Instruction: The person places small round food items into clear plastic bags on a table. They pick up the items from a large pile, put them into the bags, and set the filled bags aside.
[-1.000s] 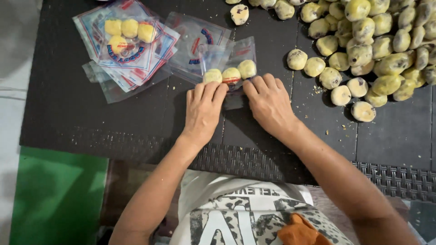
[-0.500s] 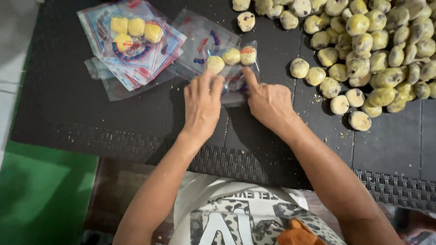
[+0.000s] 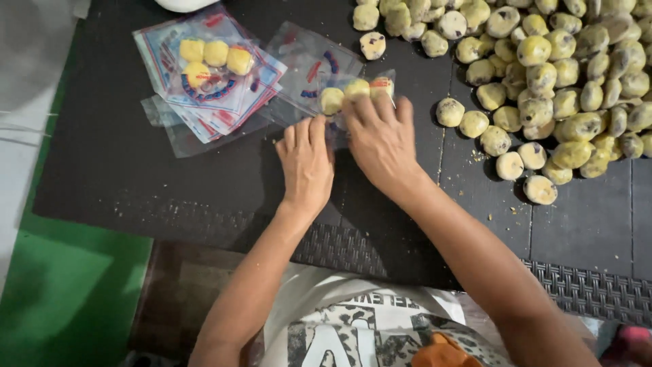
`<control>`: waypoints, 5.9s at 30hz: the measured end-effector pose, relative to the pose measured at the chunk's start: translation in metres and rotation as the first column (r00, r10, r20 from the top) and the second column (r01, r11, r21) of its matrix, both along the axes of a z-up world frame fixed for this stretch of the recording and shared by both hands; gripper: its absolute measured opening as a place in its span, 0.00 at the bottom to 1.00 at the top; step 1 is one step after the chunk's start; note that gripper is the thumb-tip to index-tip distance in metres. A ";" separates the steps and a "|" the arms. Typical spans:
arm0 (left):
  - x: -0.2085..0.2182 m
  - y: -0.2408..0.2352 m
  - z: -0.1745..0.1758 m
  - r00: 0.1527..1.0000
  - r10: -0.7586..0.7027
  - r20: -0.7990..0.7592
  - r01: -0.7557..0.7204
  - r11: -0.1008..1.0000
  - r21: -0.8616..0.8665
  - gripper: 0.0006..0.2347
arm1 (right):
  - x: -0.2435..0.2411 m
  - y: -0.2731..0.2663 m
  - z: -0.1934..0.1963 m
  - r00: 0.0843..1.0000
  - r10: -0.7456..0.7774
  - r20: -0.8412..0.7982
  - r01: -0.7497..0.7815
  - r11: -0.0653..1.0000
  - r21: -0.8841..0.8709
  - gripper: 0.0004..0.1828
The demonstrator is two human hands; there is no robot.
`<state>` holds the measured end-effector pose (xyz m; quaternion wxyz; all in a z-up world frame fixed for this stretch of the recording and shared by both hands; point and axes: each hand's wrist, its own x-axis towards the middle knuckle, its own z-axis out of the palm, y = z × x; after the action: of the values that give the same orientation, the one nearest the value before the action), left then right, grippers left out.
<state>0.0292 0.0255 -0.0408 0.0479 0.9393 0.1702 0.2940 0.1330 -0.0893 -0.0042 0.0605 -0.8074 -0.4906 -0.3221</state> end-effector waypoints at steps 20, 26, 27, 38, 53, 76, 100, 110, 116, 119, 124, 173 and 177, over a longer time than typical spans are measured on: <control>0.001 -0.003 0.036 0.982 -0.183 0.036 0.185 0.981 -0.062 0.17 | 0.011 0.024 0.000 0.988 0.036 -0.153 -0.015 0.990 0.137 0.34; 0.015 -0.004 0.032 0.921 -0.372 -0.114 0.373 0.928 -0.015 0.16 | 0.009 -0.035 -0.024 0.991 -0.110 -0.072 0.108 0.994 -0.032 0.16; 0.016 -0.002 0.031 0.913 -0.392 -0.110 0.392 0.920 -0.018 0.16 | 0.014 -0.031 -0.022 0.989 -0.131 -0.069 0.129 0.991 -0.036 0.16; 0.011 -0.023 0.031 0.899 -0.438 -0.009 0.437 0.898 -0.048 0.16 | 0.067 -0.123 0.006 0.908 -0.308 -0.283 0.269 0.948 -0.169 0.36; 0.020 -0.035 0.013 0.912 -0.409 0.000 0.399 0.890 -0.220 0.15 | 0.064 -0.125 -0.020 0.924 -0.080 -0.375 0.129 0.986 0.110 0.24; 0.021 -0.043 0.017 0.935 -0.352 0.049 0.351 0.896 -0.272 0.15 | 0.000 -0.118 0.000 0.921 0.007 -0.390 0.051 0.989 0.137 0.18; 0.020 -0.044 0.016 0.921 -0.384 0.059 0.388 0.899 -0.203 0.13 | 0.051 -0.140 0.007 0.952 -0.220 -0.212 0.233 0.972 0.039 0.17; 0.015 -0.047 0.042 0.903 -0.425 0.059 0.429 0.895 -0.125 0.13 | 0.087 -0.133 0.025 0.937 -0.288 -0.195 0.317 0.938 0.139 0.12; 0.021 -0.052 0.049 0.936 -0.351 -0.016 0.352 0.936 0.032 0.16 | 0.157 -0.144 0.022 0.826 -0.555 -0.098 0.540 0.829 -0.147 0.26; 0.023 -0.054 0.044 0.937 -0.349 0.014 0.349 0.937 -0.007 0.12 | 0.176 -0.137 0.016 0.781 -0.600 -0.173 0.542 0.789 -0.289 0.14; 0.023 -0.050 0.044 0.920 -0.387 0.057 0.389 0.920 -0.037 0.11 | 0.170 -0.160 0.020 0.906 -0.389 -0.167 0.373 0.920 -0.122 0.08; 0.054 -0.022 0.000 0.917 -0.400 0.010 0.400 0.915 -0.051 0.13 | 0.012 -0.074 -0.037 0.734 0.391 -0.556 -0.232 0.913 0.336 0.04; 0.058 -0.020 0.010 0.938 -0.343 0.042 0.344 0.939 -0.004 0.11 | 0.009 -0.072 -0.035 0.774 0.367 -0.516 -0.240 0.924 0.298 0.07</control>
<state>0.0870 0.0051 -0.0311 0.1069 0.9482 0.0044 0.2992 0.1418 -0.1613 -0.0392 0.3406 -0.7642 -0.5372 -0.1068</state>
